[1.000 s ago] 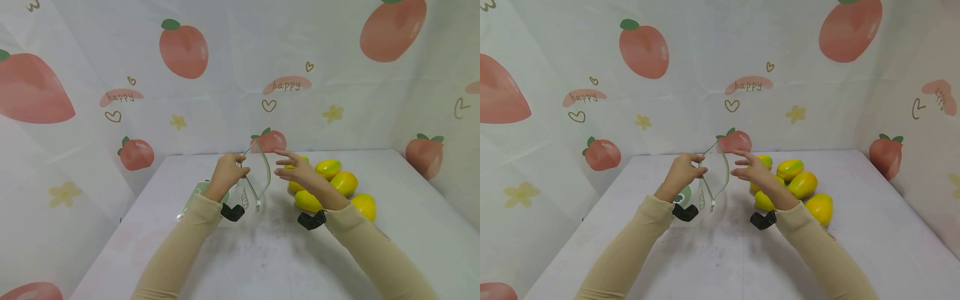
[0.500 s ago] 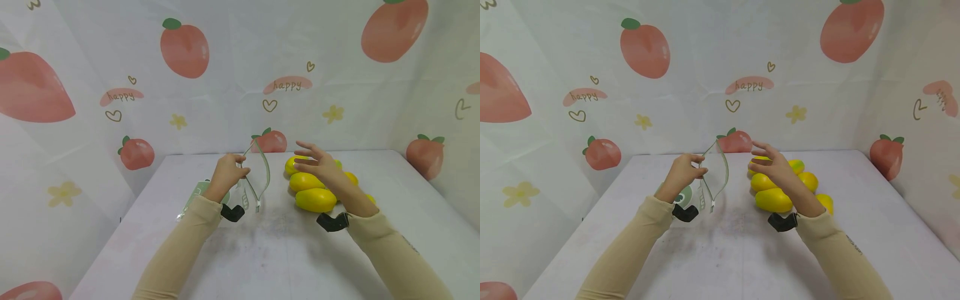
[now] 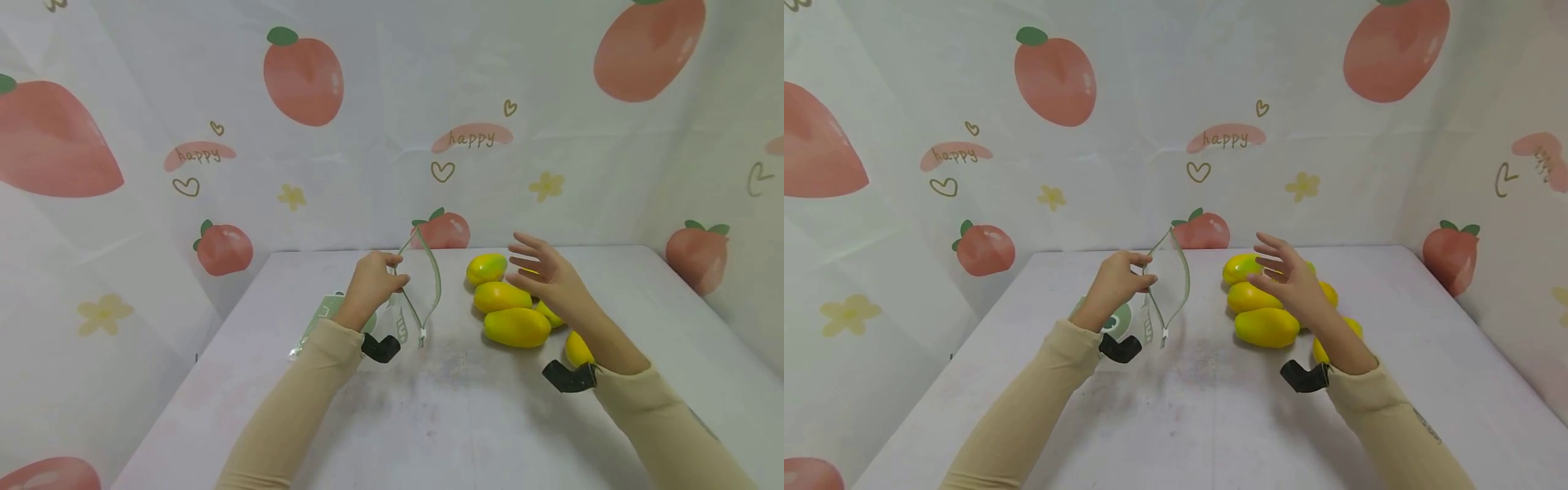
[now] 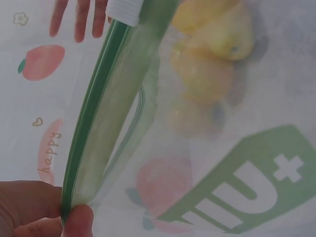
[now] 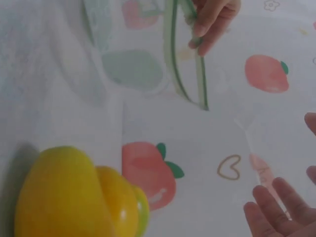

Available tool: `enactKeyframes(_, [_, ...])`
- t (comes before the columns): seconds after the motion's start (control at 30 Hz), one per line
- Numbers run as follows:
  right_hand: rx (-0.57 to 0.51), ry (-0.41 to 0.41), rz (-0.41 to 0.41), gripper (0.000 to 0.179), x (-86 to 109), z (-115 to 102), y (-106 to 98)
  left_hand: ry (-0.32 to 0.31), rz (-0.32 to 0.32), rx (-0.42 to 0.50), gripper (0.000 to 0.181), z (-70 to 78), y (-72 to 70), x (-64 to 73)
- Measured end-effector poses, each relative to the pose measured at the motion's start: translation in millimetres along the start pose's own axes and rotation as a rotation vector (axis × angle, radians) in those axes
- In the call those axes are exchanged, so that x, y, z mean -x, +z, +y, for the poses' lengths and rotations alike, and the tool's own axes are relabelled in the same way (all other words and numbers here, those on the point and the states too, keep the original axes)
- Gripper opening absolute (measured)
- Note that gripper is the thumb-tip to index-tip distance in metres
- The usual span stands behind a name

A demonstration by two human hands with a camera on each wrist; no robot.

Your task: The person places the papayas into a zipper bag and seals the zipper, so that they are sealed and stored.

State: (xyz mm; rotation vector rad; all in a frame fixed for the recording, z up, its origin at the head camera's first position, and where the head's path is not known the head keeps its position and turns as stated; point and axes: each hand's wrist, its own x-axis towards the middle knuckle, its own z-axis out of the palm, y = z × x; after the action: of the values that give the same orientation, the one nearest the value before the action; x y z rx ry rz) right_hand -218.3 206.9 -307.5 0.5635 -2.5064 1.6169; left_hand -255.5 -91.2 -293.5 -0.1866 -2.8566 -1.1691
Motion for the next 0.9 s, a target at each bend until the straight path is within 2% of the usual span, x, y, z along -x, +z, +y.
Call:
enactKeyframes(0.17, [0.038,-0.025,0.047,0.068,8.2,14,-2,-0.007,-0.004,0.009,0.045,0.0,0.4,0.5])
enactKeyframes(0.43, [0.098,-0.067,0.041,0.064,19.9,40,-2,-0.018,-0.010,0.015,0.045,1.1,0.5,1.1])
enactKeyframes(0.77, [0.115,0.045,-0.107,0.065,31.6,64,1,-0.015,-0.015,0.017,0.045,0.9,0.8,0.9])
enactKeyframes(0.9, [0.162,0.060,-0.141,0.063,33.3,70,2,-0.012,-0.014,0.023,0.045,0.6,0.8,0.7])
